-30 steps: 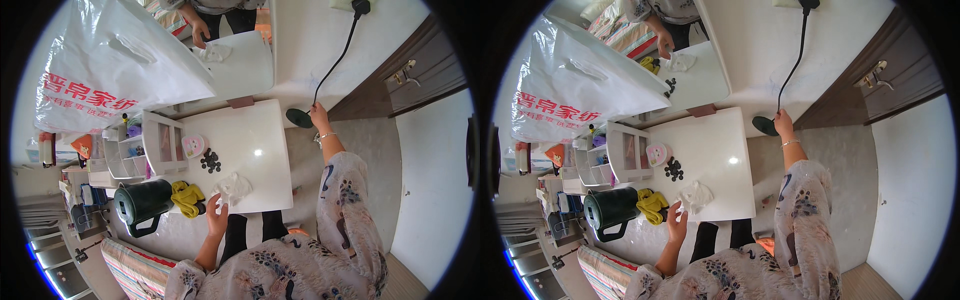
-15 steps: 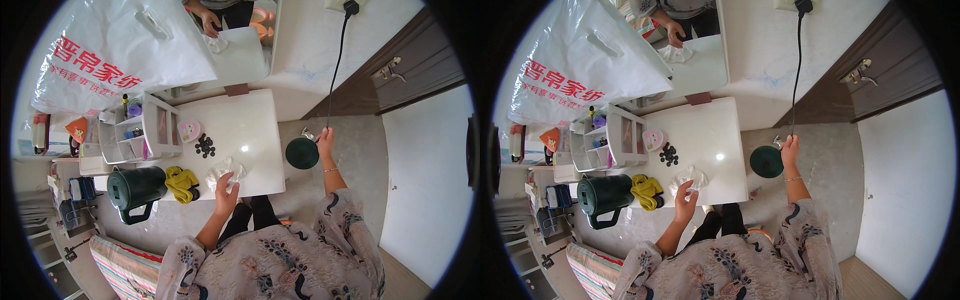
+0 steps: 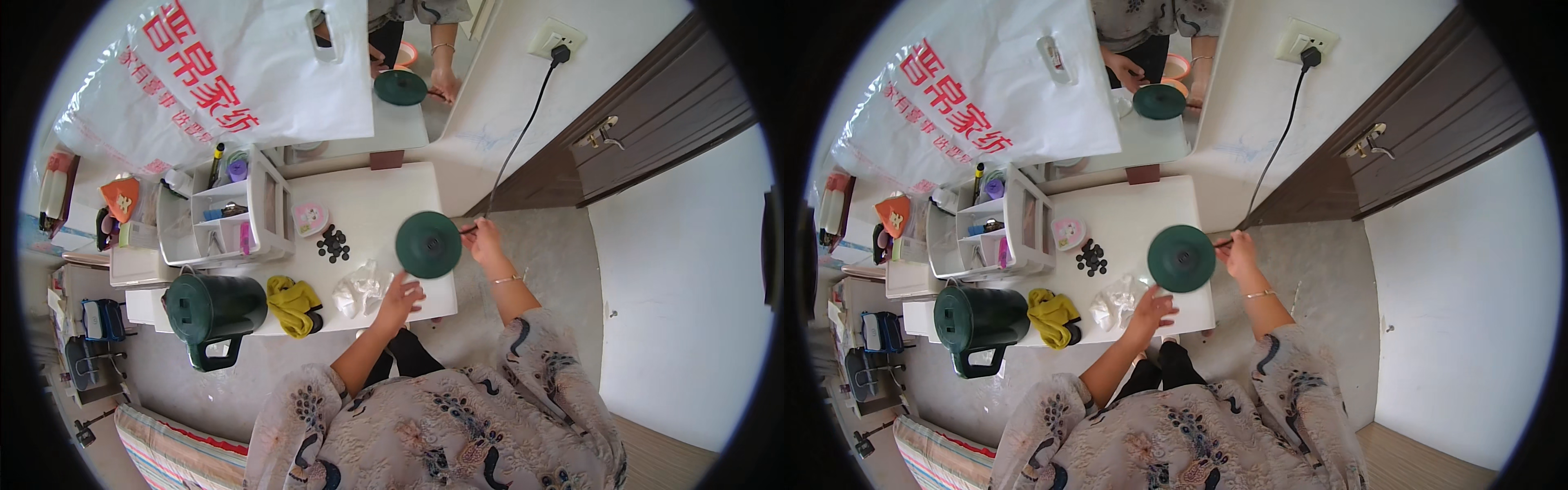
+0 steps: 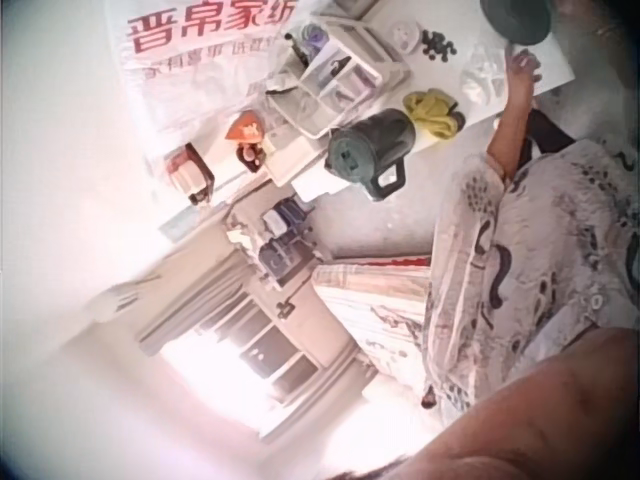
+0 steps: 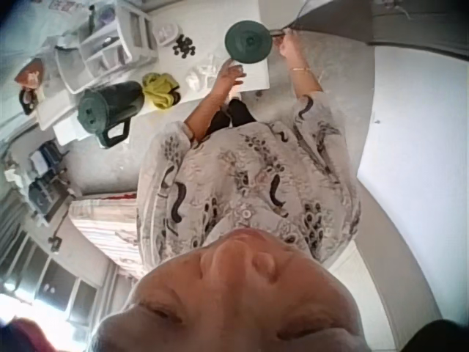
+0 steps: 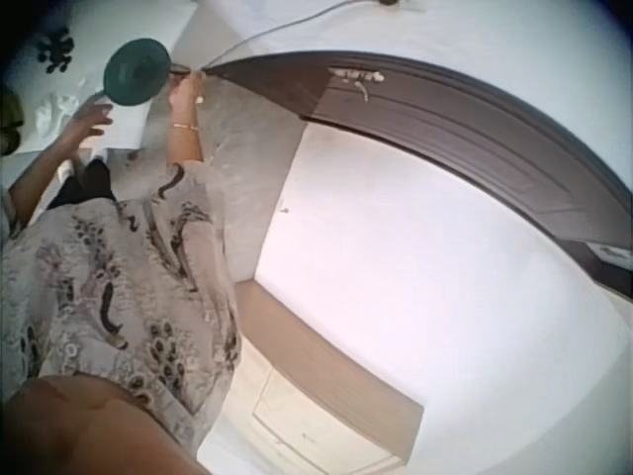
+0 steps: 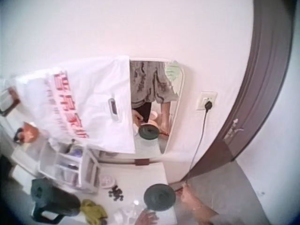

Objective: The person organizes a cluttered desk by moving a kettle, wiping surfaces with cloths, and arranging stationery items. They handle a notebook, pens, scissors, and a small red box, placing them into a storage organizer and on the desk surface.

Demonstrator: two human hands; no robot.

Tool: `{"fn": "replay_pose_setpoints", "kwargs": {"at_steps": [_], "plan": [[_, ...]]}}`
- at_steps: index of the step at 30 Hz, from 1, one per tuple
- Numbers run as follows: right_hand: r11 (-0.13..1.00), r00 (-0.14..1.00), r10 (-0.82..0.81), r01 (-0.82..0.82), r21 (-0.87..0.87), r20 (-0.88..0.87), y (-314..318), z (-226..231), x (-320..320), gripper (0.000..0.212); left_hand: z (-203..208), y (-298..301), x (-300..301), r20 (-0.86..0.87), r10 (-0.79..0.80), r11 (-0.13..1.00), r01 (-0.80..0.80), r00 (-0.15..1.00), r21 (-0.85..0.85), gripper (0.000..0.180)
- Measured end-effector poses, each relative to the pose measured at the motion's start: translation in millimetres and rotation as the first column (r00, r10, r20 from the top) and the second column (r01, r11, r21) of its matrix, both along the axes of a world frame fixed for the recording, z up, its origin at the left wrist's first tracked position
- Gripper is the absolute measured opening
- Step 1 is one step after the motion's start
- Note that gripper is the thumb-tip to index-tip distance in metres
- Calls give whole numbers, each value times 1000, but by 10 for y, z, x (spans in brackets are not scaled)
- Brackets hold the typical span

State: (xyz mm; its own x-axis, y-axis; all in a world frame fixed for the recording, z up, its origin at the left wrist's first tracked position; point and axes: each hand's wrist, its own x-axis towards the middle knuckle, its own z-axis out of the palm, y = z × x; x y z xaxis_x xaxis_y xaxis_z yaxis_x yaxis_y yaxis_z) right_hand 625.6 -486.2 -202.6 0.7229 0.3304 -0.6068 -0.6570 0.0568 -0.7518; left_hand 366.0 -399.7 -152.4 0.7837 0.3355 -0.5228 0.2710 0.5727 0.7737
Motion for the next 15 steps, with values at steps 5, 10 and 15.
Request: {"fn": "replay_pose_setpoints", "kwargs": {"at_steps": [5, 10, 15], "plan": [[993, 999, -51, 52, 104, -11, 572, -245, 35, 16, -137, 539, 289, 61, 280, 946, -264, 958, -185, 61], [997, 996, 77, -78, -21, -55, 851, -142, -8, 19, -485, 935, 507, -30, 413, 891, -410, 910, -194, 56], [950, 958, 273, -254, -181, 84, 851, -290, 223, 18, -538, 1028, 709, -119, 458, 882, -467, 881, -57, 57]]}}
